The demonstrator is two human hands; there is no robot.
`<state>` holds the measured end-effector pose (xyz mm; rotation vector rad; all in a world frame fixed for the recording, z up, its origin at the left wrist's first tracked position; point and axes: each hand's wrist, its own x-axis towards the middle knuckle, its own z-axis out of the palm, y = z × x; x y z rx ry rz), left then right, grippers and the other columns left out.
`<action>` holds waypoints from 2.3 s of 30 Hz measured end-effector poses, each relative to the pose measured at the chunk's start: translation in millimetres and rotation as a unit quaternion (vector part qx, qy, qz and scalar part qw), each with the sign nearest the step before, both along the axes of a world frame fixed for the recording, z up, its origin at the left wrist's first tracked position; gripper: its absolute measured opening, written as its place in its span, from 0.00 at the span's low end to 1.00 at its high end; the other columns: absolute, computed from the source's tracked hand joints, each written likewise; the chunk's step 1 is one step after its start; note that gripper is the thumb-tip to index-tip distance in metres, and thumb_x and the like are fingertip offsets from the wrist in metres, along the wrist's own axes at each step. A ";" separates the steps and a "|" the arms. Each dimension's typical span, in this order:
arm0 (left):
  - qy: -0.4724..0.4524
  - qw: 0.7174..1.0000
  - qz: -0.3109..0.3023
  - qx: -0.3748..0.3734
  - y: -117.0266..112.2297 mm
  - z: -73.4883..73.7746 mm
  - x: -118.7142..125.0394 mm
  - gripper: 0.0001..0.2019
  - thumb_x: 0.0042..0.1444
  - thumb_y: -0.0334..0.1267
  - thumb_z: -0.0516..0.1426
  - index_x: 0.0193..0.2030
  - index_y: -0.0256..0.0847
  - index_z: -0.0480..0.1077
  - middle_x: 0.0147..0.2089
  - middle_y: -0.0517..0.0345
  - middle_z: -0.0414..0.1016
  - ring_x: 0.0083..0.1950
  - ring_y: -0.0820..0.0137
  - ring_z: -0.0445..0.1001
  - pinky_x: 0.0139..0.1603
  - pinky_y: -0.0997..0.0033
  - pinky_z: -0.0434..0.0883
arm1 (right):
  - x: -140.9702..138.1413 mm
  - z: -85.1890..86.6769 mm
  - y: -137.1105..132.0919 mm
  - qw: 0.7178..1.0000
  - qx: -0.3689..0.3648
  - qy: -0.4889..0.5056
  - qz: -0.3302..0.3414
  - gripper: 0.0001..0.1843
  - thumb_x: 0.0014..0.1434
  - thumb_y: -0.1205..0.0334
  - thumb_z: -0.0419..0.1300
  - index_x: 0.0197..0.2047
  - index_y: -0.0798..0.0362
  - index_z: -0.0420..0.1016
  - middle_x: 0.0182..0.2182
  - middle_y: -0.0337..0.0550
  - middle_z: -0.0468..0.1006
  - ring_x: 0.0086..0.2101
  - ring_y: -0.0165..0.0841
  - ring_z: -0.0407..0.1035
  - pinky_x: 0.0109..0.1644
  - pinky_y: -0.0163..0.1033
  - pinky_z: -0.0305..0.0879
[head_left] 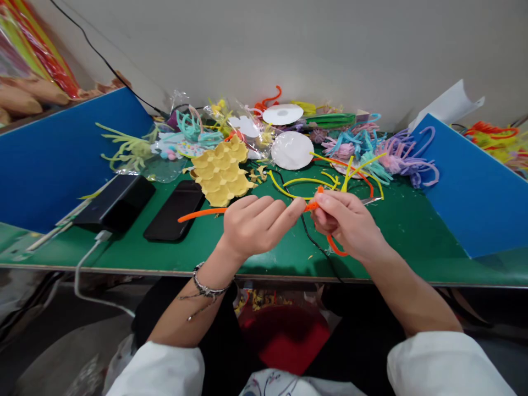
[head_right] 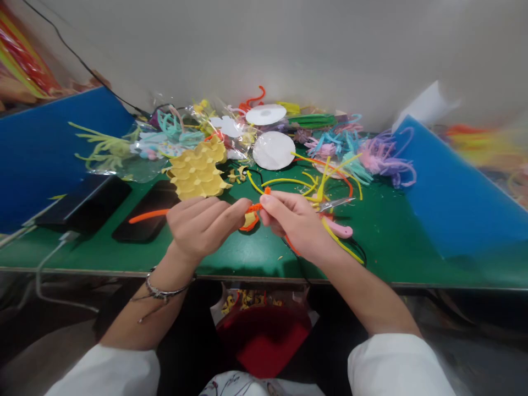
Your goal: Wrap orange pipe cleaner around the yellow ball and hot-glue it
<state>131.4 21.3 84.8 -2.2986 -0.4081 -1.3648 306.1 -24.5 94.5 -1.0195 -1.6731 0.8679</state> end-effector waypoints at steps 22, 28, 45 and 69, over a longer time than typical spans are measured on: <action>-0.052 0.673 -0.230 -0.702 -2.0 18.6 -5.5 0.11 0.57 0.40 0.57 0.31 0.35 0.77 0.26 0.56 0.79 0.17 0.83 0.58 0.16 0.81 0.56 | 22.8 -13.1 2.9 0.809 0.436 -0.344 -0.190 0.19 0.70 0.63 0.46 0.54 0.44 0.75 0.35 0.41 0.73 0.32 0.29 0.69 0.33 0.35 0.61; -0.026 0.874 -0.082 -0.479 -15.1 20.2 -5.3 0.12 0.62 0.38 0.55 0.34 0.38 0.79 0.27 0.59 0.81 0.21 0.79 0.67 0.21 0.80 0.61 | 18.9 -1.0 5.9 0.879 0.331 -0.298 -0.170 0.14 0.71 0.60 0.47 0.42 0.49 0.74 0.33 0.41 0.70 0.31 0.29 0.65 0.34 0.36 0.60; -0.072 0.784 -0.167 -0.594 -9.0 16.7 0.7 0.14 0.60 0.39 0.56 0.32 0.34 0.79 0.21 0.58 0.79 0.18 0.78 0.68 0.20 0.79 0.61 | 26.1 8.7 -2.6 0.846 0.390 -0.359 -0.063 0.18 0.71 0.60 0.47 0.40 0.55 0.76 0.31 0.43 0.74 0.30 0.28 0.68 0.32 0.33 0.61; -0.177 0.797 -0.167 -0.553 -21.1 11.1 11.1 0.08 0.58 0.34 0.58 0.30 0.40 0.78 0.25 0.63 0.82 0.22 0.77 0.74 0.21 0.78 0.63 | 18.1 0.3 -1.7 0.803 0.513 -0.227 -0.200 0.13 0.60 0.69 0.63 0.48 0.49 0.74 0.35 0.41 0.80 0.35 0.31 0.74 0.38 0.36 0.71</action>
